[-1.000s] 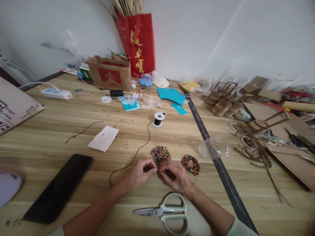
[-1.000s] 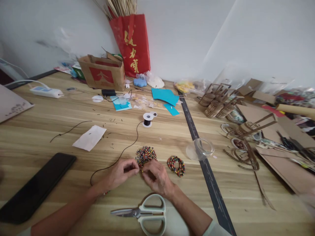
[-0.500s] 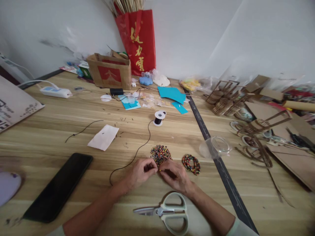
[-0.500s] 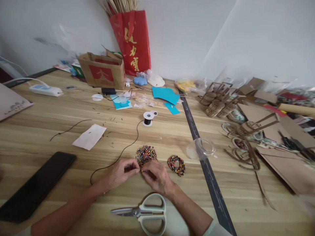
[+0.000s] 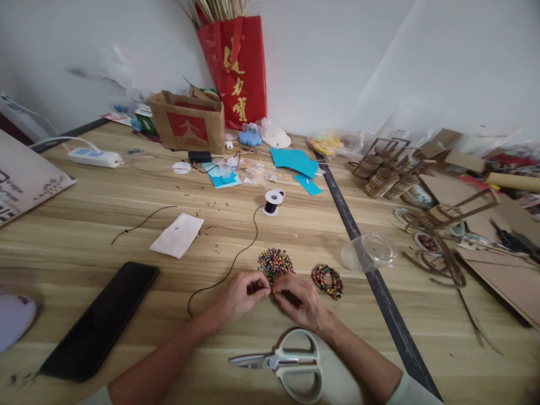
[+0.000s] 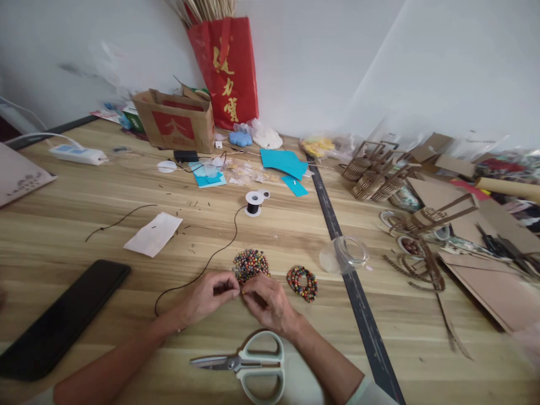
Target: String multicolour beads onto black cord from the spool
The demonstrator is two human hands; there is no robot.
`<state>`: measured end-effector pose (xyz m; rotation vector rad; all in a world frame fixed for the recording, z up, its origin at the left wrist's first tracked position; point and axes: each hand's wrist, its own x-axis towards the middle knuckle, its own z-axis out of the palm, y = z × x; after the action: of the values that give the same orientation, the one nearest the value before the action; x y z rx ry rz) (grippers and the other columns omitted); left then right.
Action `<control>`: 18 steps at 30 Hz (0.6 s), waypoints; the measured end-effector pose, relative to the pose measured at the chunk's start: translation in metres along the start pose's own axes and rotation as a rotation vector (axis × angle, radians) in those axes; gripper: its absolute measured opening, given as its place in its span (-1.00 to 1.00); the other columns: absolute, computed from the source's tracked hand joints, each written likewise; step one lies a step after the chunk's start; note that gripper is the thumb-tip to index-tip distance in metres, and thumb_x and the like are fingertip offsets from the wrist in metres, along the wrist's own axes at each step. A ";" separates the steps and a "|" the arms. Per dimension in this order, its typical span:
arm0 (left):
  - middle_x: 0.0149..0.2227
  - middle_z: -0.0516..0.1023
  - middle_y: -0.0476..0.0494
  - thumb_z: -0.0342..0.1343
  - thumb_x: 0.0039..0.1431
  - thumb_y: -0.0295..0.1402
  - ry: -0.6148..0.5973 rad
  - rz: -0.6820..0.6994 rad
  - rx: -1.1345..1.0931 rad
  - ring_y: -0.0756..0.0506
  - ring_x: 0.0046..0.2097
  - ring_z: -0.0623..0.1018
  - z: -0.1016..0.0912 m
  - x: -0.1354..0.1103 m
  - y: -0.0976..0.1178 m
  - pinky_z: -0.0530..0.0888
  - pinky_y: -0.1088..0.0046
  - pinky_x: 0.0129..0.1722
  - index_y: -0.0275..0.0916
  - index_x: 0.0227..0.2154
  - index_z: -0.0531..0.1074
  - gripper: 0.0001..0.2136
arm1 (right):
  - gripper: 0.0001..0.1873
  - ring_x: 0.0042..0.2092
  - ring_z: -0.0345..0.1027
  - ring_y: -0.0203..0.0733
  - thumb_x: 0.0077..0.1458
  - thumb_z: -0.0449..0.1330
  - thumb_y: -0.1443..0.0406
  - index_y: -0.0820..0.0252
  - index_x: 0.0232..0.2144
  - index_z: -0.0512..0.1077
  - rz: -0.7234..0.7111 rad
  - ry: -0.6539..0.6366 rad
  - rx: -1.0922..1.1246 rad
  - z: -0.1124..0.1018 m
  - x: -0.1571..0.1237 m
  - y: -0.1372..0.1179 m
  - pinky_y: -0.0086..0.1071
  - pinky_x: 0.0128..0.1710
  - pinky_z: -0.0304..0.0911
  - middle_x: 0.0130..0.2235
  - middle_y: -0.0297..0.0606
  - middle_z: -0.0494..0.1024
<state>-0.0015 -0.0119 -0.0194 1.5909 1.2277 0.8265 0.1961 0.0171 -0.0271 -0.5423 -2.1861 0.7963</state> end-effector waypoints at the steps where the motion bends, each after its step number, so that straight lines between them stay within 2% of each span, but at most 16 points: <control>1: -0.49 0.47 -0.01 0.09 0.06 -0.43 0.001 0.001 0.003 0.00 -0.43 0.40 0.000 0.000 0.000 0.32 0.53 -0.41 -0.28 -0.49 0.43 -0.93 | -0.91 -0.26 0.43 -0.21 0.21 0.13 0.43 0.21 -0.24 0.41 0.000 -0.002 0.004 0.000 0.000 0.000 -0.36 -0.26 0.34 -0.31 -0.15 0.54; 18: -0.50 0.51 -0.01 0.11 0.06 -0.45 -0.001 0.000 0.032 0.00 -0.44 0.41 0.000 0.000 0.002 0.33 0.53 -0.40 -0.28 -0.49 0.46 -0.93 | -0.93 -0.27 0.43 -0.22 0.24 0.13 0.39 0.19 -0.24 0.42 -0.004 -0.009 0.032 0.000 0.000 0.001 -0.37 -0.28 0.35 -0.32 -0.16 0.54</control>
<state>-0.0009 -0.0123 -0.0171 1.6167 1.2457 0.8093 0.1958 0.0175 -0.0279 -0.5188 -2.1783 0.8313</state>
